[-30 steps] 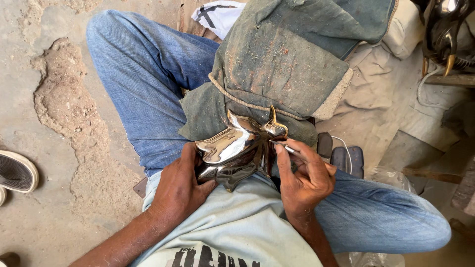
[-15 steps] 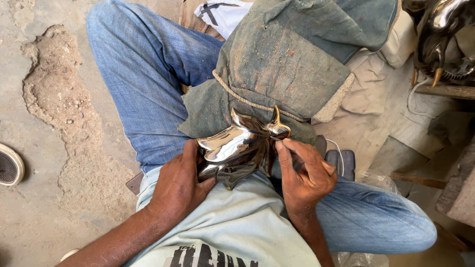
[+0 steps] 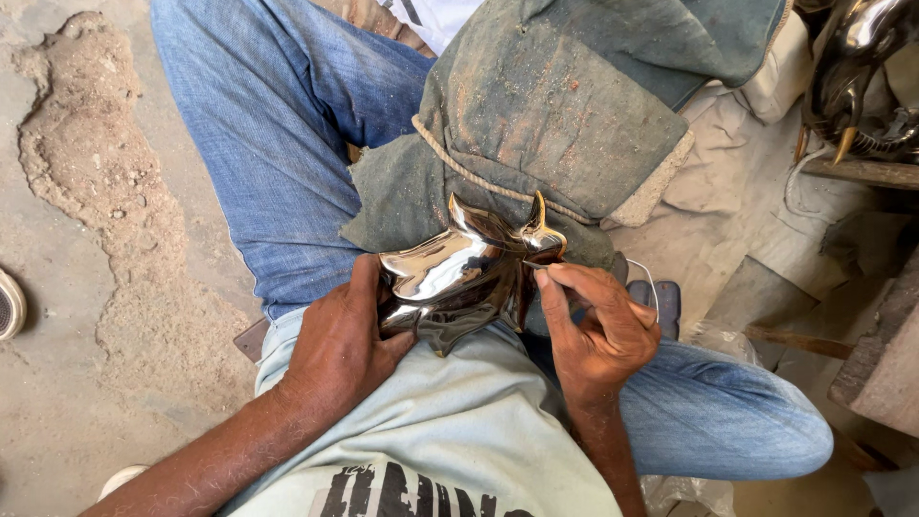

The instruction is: The person sits cross-legged and uses a small tool to rub and polish the surface of a shiny metallic object held in the left hand. The person repeatedly rotates the object to access different edges and surfaces while continuing to rub with the tool.

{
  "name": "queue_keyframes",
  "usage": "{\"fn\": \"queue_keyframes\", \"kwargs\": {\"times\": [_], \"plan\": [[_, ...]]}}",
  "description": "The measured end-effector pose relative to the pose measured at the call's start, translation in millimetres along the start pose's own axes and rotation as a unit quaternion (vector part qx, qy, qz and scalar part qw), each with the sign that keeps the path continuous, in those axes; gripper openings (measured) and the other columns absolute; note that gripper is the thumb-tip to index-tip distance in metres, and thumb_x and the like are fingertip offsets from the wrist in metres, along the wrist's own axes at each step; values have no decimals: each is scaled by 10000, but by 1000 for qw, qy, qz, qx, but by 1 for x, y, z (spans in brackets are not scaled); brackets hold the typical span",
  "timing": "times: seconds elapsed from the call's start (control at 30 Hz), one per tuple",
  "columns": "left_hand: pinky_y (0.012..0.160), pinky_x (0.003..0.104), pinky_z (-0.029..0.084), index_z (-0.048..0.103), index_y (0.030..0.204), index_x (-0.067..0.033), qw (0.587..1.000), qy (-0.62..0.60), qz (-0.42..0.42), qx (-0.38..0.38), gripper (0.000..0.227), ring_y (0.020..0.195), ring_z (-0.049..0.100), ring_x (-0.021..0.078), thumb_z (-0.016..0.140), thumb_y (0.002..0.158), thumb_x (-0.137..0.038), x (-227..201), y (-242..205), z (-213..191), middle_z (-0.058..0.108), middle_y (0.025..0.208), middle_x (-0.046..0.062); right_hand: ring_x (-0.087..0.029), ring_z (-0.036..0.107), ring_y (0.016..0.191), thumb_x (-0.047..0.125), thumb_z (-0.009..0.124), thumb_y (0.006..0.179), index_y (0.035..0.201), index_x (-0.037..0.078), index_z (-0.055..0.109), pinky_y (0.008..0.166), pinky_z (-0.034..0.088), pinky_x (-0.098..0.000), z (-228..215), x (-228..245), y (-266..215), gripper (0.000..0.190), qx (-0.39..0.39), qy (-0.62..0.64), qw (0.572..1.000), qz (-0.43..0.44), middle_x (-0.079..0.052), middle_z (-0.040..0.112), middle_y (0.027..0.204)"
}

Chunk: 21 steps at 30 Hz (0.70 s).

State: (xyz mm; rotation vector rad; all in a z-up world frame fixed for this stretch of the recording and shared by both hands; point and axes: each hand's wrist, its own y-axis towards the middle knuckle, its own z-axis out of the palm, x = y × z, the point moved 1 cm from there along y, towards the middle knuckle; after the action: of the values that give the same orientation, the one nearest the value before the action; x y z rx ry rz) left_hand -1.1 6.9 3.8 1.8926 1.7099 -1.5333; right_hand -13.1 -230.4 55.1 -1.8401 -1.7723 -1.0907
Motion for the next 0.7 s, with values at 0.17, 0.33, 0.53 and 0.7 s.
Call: {"fn": "queue_keyframes", "kwargs": {"times": [0.17, 0.33, 0.53, 0.7], "plan": [[729, 486, 578, 376, 1192, -9, 1000, -2, 8, -8, 700, 857, 724, 408, 865, 718, -169, -1, -1, -1, 714, 942, 247, -29, 619, 682, -86, 825, 866, 1038, 16, 723, 493, 310, -170, -2, 2, 1, 225, 16, 32, 999, 10, -118, 778, 993], [720, 497, 566, 384, 1179, -6, 1000, -1, 20, -20, 695, 844, 717, 416, 869, 705, -157, -1, -1, -1, 711, 912, 242, -143, 753, 911, -100, 800, 912, 1088, 13, 709, 682, 560, -207, -3, 2, -2, 227, 37, 61, 997, -29, -123, 766, 1034], [678, 498, 562, 421, 1213, 10, 1000, -11, 0, -12, 693, 782, 716, 407, 853, 696, -152, -5, -1, -8, 712, 871, 233, -112, 687, 731, -117, 776, 866, 992, 2, 702, 612, 508, -180, -5, -2, -15, 188, -29, 67, 997, 22, -157, 777, 961], [653, 508, 557, 426, 1343, 34, 999, 28, -18, 6, 817, 715, 706, 415, 857, 678, -163, -14, 0, -18, 695, 780, 245, -165, 780, 849, -76, 718, 916, 1072, 28, 688, 745, 650, -257, -11, -9, -19, 190, -138, 196, 968, 79, -143, 775, 973]]}}
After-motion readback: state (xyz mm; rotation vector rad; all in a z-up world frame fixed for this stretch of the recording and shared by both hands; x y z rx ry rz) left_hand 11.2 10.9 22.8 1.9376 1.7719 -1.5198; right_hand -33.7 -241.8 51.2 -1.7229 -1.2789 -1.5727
